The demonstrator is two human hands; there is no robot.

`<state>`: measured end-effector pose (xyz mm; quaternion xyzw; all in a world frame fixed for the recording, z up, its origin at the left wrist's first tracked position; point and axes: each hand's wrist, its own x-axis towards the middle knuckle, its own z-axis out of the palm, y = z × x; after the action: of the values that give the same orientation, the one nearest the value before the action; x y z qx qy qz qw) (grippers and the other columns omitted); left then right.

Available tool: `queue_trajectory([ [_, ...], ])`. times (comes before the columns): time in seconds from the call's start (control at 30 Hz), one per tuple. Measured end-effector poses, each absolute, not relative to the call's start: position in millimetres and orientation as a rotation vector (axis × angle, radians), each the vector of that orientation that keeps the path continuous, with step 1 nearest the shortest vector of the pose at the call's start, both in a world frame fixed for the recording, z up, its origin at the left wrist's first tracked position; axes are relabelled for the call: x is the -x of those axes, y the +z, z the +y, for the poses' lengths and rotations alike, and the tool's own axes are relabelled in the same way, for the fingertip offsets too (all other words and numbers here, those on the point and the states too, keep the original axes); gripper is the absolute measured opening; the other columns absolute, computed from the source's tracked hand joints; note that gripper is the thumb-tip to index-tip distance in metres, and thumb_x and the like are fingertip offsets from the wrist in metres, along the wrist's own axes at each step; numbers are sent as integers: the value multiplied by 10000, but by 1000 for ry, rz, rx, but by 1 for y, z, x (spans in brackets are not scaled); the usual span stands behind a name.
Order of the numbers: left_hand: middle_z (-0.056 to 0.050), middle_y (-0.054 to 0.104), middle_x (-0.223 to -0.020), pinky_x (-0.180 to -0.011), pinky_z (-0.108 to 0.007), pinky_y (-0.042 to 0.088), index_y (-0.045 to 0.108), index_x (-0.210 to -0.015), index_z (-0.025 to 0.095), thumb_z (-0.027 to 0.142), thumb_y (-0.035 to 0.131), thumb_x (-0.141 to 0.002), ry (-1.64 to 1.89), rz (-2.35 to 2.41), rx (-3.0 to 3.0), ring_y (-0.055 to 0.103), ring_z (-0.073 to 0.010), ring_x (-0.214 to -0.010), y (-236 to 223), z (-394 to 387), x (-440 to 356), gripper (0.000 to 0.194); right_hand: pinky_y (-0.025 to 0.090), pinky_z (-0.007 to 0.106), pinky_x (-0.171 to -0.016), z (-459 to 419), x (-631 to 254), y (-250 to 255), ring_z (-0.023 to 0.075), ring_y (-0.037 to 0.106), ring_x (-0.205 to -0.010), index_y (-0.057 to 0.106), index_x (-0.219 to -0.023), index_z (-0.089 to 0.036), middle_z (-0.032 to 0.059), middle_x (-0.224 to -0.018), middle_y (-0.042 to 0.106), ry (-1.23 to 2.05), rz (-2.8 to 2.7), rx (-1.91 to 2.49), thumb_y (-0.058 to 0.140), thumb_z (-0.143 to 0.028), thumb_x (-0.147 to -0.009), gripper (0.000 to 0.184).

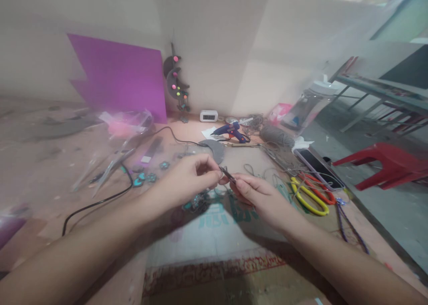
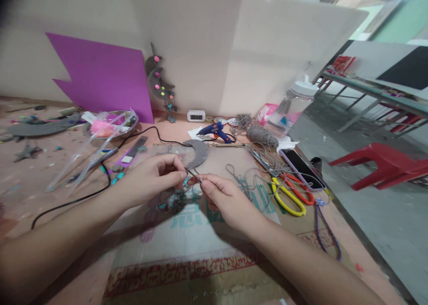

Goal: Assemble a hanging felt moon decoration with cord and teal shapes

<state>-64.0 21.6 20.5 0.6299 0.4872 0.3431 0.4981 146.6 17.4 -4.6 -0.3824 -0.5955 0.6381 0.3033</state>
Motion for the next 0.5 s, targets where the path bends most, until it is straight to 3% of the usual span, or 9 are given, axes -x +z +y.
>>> queue_trajectory([
  [0.3,30,636,-649,-568,-236,380,615,-761,195,278,620,-832,823,1178,-1564,531,-116,-592,19,21,66,109,206,229,-480,17,-144,-5,72,270,-516,702,-961,-132,-72,-606,307,1701,-1524,1017,680,-618,-830,505],
  [0.4,31,616,-655,-568,-237,371,616,-766,189,297,619,-839,819,1179,-1548,517,-113,-598,21,21,67,131,237,230,-484,18,-147,-1,80,282,-522,710,-1052,-147,-64,-638,305,1742,-1467,950,638,-599,-869,492],
  [0.5,19,632,-706,-597,-244,388,633,-808,186,338,636,-842,816,1170,-1537,545,-120,-640,23,22,68,156,342,252,-534,30,-160,7,112,401,-570,687,-1187,-169,-33,-682,406,1523,-1598,994,570,-552,-927,478],
])
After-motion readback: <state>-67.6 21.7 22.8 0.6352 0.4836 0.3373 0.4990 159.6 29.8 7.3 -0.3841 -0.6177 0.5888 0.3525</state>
